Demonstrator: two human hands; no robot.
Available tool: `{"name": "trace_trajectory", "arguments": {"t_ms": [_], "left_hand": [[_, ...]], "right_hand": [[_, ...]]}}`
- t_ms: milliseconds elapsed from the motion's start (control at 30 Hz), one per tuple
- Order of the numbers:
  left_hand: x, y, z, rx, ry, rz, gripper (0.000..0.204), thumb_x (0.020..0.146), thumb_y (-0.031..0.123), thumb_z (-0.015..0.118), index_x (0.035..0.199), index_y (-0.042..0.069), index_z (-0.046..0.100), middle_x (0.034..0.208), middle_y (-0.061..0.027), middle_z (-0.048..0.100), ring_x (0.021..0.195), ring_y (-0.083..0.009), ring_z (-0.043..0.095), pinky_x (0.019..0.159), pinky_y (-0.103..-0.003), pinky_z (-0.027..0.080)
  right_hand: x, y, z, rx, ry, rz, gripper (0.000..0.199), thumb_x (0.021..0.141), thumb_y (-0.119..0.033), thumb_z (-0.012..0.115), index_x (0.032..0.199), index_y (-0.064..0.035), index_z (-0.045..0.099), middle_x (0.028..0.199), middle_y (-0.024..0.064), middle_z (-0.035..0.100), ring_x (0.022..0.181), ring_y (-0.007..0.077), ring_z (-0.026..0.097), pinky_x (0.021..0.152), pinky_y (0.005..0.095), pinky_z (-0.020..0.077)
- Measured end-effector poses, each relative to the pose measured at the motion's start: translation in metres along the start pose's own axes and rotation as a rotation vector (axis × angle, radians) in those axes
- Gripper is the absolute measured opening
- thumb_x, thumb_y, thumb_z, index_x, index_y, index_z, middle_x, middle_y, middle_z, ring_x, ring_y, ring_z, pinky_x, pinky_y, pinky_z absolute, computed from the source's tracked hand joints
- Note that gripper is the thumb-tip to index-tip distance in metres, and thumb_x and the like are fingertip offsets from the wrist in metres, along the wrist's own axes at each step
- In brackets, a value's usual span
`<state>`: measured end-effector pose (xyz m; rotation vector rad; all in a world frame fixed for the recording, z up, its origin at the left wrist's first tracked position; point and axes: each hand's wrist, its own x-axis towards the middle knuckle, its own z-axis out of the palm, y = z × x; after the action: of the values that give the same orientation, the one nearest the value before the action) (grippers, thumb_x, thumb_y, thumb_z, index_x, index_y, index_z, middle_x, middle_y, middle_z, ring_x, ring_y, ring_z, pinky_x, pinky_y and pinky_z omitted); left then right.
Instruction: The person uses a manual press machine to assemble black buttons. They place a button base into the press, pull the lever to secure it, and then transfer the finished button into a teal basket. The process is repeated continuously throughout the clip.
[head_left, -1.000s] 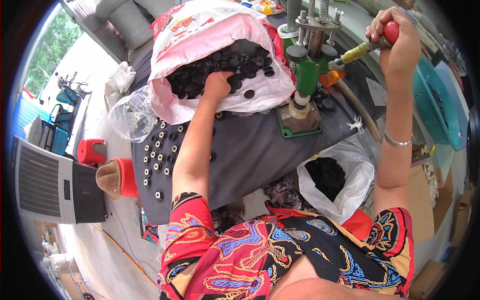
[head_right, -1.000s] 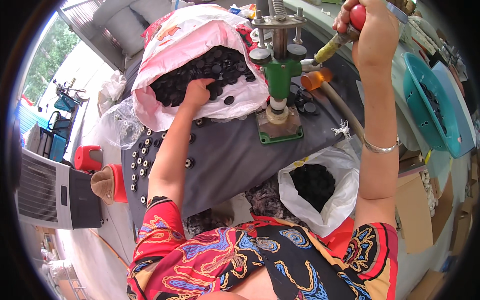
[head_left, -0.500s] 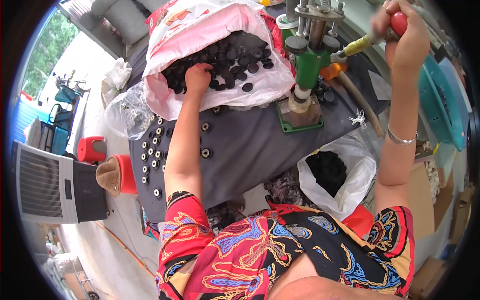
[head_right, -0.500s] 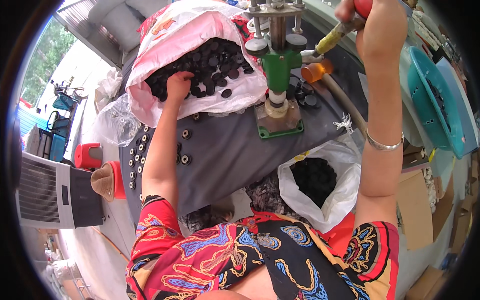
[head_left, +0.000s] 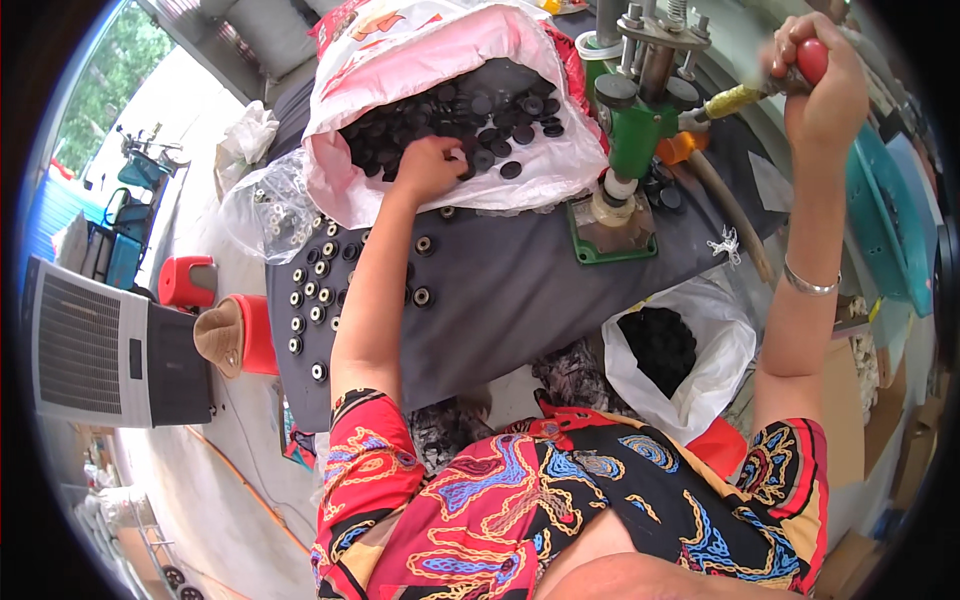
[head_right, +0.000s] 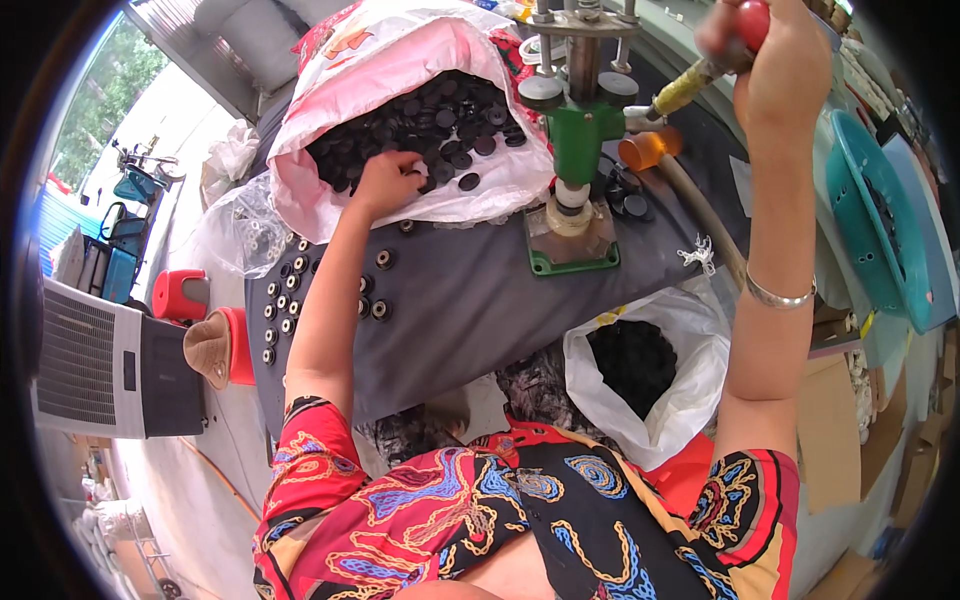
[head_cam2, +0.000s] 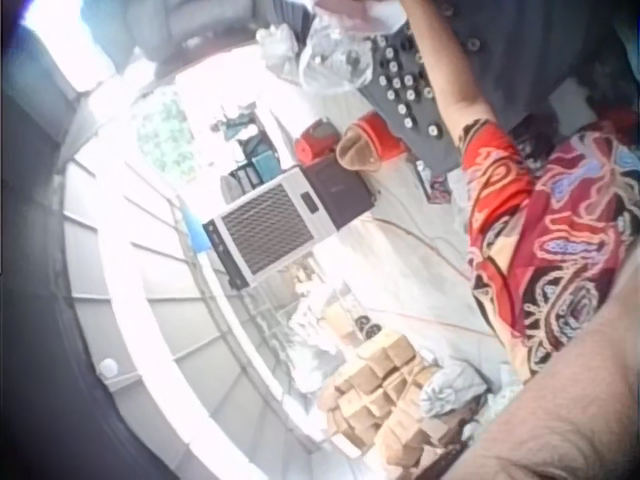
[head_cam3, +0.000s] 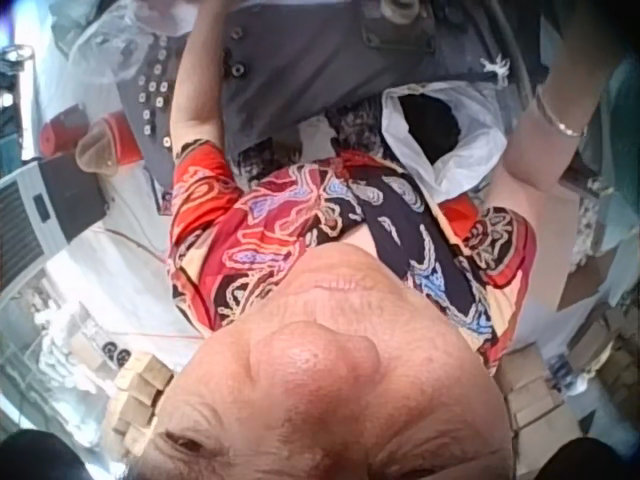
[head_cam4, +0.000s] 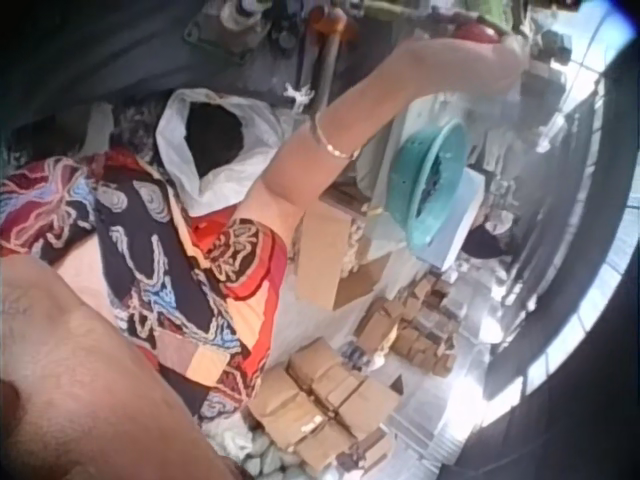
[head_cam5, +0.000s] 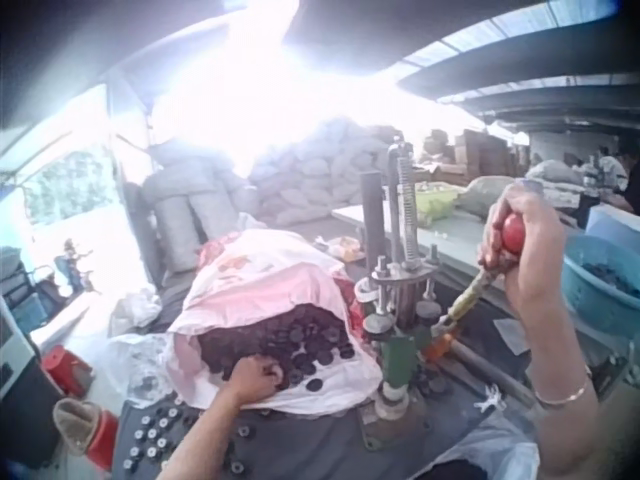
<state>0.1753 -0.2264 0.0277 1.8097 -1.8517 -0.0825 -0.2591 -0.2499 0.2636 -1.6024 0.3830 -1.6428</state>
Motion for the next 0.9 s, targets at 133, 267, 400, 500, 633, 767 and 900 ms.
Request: {"name": "trace_trajectory", "arguments": {"t_ms": [133, 267, 400, 500, 633, 767, 900], "left_hand": [[0.026, -0.045, -0.006, 0.189, 0.402, -0.176, 0.041, 0.073, 0.018, 0.064, 0.112, 0.008, 0.07, 0.105, -0.0221, 0.069, 0.098, -0.0392, 0.066, 0.089, -0.046, 0.052], [0.04, -0.09, -0.024, 0.217, 0.399, -0.363, 0.063, 0.076, 0.012, 0.054, 0.138, 0.012, 0.051, 0.14, -0.0234, 0.049, 0.127, -0.0426, 0.049, 0.104, -0.051, 0.041], [0.076, -0.042, 0.0, 0.137, 0.064, -0.609, 0.072, 0.08, 0.015, 0.052, 0.146, 0.041, 0.04, 0.158, -0.0069, 0.032, 0.141, -0.0503, 0.025, 0.108, -0.071, 0.025], [0.08, -0.004, 0.026, 0.207, -0.079, -0.451, 0.072, 0.079, 0.013, 0.052, 0.143, 0.043, 0.044, 0.158, 0.0, 0.033, 0.143, -0.0471, 0.023, 0.108, -0.073, 0.023], [0.062, 0.021, 0.028, 0.229, -0.293, -0.3, 0.063, 0.079, 0.011, 0.05, 0.133, 0.042, 0.058, 0.155, 0.0005, 0.04, 0.142, -0.0399, 0.03, 0.108, -0.073, 0.022], [0.037, 0.015, 0.01, 0.256, -0.3, -0.228, 0.055, 0.079, 0.012, 0.055, 0.125, 0.04, 0.066, 0.153, 0.0002, 0.043, 0.139, -0.0377, 0.037, 0.107, -0.073, 0.023], [0.022, -0.032, 0.011, 0.068, -0.067, -0.02, 0.05, 0.075, 0.013, 0.065, 0.121, 0.031, 0.069, 0.141, -0.004, 0.056, 0.125, -0.0335, 0.054, 0.103, -0.057, 0.042]], "right_hand": [[-0.009, -0.009, 0.017, -0.045, 0.072, -0.012, 0.024, 0.095, -0.019, 0.046, 0.077, -0.0032, 0.049, 0.067, 0.0067, 0.044, 0.061, 0.0176, 0.044, 0.067, 0.035, 0.0406], [-0.007, -0.004, 0.019, 0.003, 0.083, -0.019, 0.026, 0.093, -0.019, 0.047, 0.076, -0.0007, 0.053, 0.065, 0.0087, 0.05, 0.054, 0.0179, 0.048, 0.06, 0.0346, 0.045], [-0.008, -0.01, 0.021, -0.04, 0.062, -0.045, 0.028, 0.094, -0.021, 0.045, 0.075, -0.002, 0.052, 0.065, 0.0084, 0.049, 0.054, 0.0174, 0.048, 0.06, 0.0347, 0.0451], [-0.008, -0.008, 0.022, -0.036, 0.061, -0.048, 0.027, 0.094, -0.021, 0.046, 0.075, -0.0018, 0.051, 0.065, 0.0084, 0.05, 0.054, 0.0176, 0.048, 0.06, 0.0344, 0.0446], [-0.007, -0.002, 0.014, -0.002, 0.048, -0.006, 0.025, 0.093, -0.02, 0.048, 0.076, -0.0023, 0.051, 0.066, 0.0082, 0.049, 0.057, 0.0176, 0.048, 0.065, 0.0357, 0.0457], [-0.005, -0.002, 0.006, -0.004, 0.082, -0.029, 0.025, 0.095, -0.023, 0.046, 0.08, -0.0031, 0.051, 0.064, 0.0083, 0.047, 0.056, 0.0194, 0.047, 0.062, 0.0343, 0.0432], [0.023, 0.044, -0.057, 0.698, 0.067, 0.119, 0.027, 0.093, -0.026, 0.047, 0.076, -0.0053, 0.052, 0.055, 0.0069, 0.048, 0.042, 0.0176, 0.048, 0.046, 0.0305, 0.0443]]}}
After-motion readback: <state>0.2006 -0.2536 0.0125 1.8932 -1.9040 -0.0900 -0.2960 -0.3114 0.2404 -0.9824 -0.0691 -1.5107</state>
